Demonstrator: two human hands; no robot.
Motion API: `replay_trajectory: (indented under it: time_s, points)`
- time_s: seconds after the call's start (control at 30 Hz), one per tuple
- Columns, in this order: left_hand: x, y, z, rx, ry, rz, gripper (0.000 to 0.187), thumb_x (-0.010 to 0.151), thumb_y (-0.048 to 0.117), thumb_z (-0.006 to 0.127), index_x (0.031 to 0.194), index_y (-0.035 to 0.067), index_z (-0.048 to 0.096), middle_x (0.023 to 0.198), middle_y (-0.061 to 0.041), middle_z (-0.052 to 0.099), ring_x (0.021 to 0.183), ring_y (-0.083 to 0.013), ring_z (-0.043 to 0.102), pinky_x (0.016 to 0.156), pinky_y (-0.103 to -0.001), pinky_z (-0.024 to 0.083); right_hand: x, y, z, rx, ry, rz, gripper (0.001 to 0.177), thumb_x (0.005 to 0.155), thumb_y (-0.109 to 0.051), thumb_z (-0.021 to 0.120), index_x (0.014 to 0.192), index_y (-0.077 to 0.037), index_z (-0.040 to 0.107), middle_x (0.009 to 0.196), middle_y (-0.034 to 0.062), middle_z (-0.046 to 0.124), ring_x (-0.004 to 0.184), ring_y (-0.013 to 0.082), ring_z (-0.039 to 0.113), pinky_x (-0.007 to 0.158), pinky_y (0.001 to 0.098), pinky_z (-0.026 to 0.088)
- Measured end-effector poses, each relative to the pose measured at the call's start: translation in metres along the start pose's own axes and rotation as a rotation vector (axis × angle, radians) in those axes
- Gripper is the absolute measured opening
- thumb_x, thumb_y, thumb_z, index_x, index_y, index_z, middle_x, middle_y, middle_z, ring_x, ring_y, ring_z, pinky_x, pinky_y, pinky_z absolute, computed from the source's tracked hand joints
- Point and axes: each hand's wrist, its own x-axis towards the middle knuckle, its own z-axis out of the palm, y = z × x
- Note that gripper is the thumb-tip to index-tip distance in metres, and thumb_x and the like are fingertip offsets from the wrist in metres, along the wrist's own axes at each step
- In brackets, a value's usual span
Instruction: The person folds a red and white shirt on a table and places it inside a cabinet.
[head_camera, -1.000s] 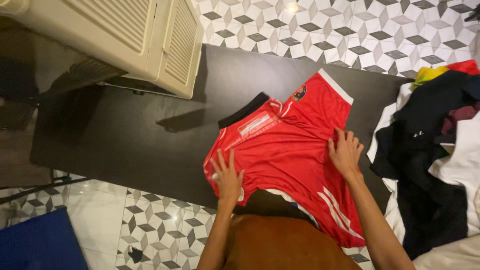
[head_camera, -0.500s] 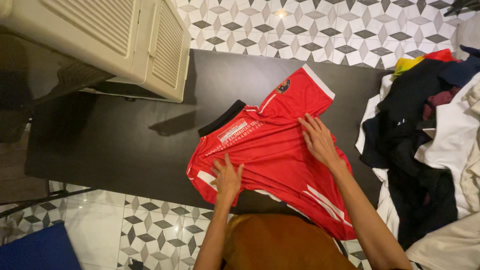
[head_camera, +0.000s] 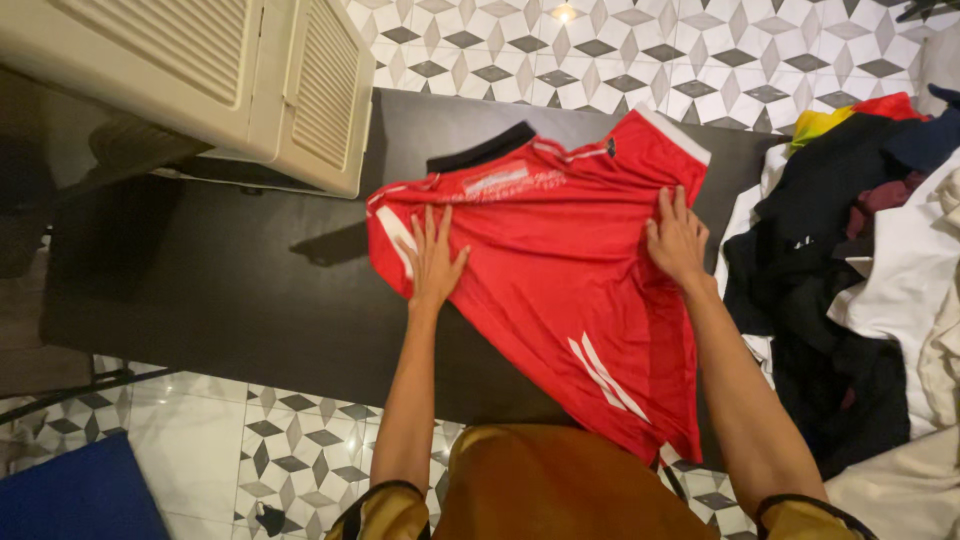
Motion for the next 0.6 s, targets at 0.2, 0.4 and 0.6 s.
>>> replay_trajectory:
  time_s: [0.2,0.4,0.6]
  points:
    - [-0.054,0.050,0.010,-0.180,0.223,-0.103,0.058,0.104,0.031,0.059,0.154,0.007,0.043,0.168,-0.021,0.028,0.159,-0.0392,0.025,0.131,-0.064,0.017,-0.061,-0.017,-0.037,0.229,0.212,0.006,0.048,0.101,-0.009,0.066,0.147,-0.010,0.053,0.144,0.0190,0.047,0.128,0.0386,0.049,0.111,0.0455,0.043]
    - [-0.131,0.089,0.051,-0.003,-0.062,-0.093,0.090,0.099,0.054,0.053,0.157,-0.006,0.019,0.163,-0.036,0.003,0.151,-0.0540,0.007,0.113,-0.076,0.002,-0.147,-0.035,-0.040,0.036,-0.004,0.062,0.045,0.092,-0.021,0.069,0.136,-0.013,0.061,0.141,0.0156,0.052,0.124,0.0358,0.051,0.103,0.0520,0.041]
    - [-0.053,0.037,0.051,-0.029,0.009,0.111,0.089,0.098,0.050,0.060,0.162,0.006,0.017,0.169,-0.026,0.008,0.154,-0.0468,0.013,0.118,-0.072,0.008,-0.141,-0.029,-0.032,0.188,0.147,-0.026,0.064,0.096,-0.023,0.065,0.155,-0.008,0.047,0.157,0.0255,0.042,0.128,0.0435,0.044,0.105,0.0506,0.040]
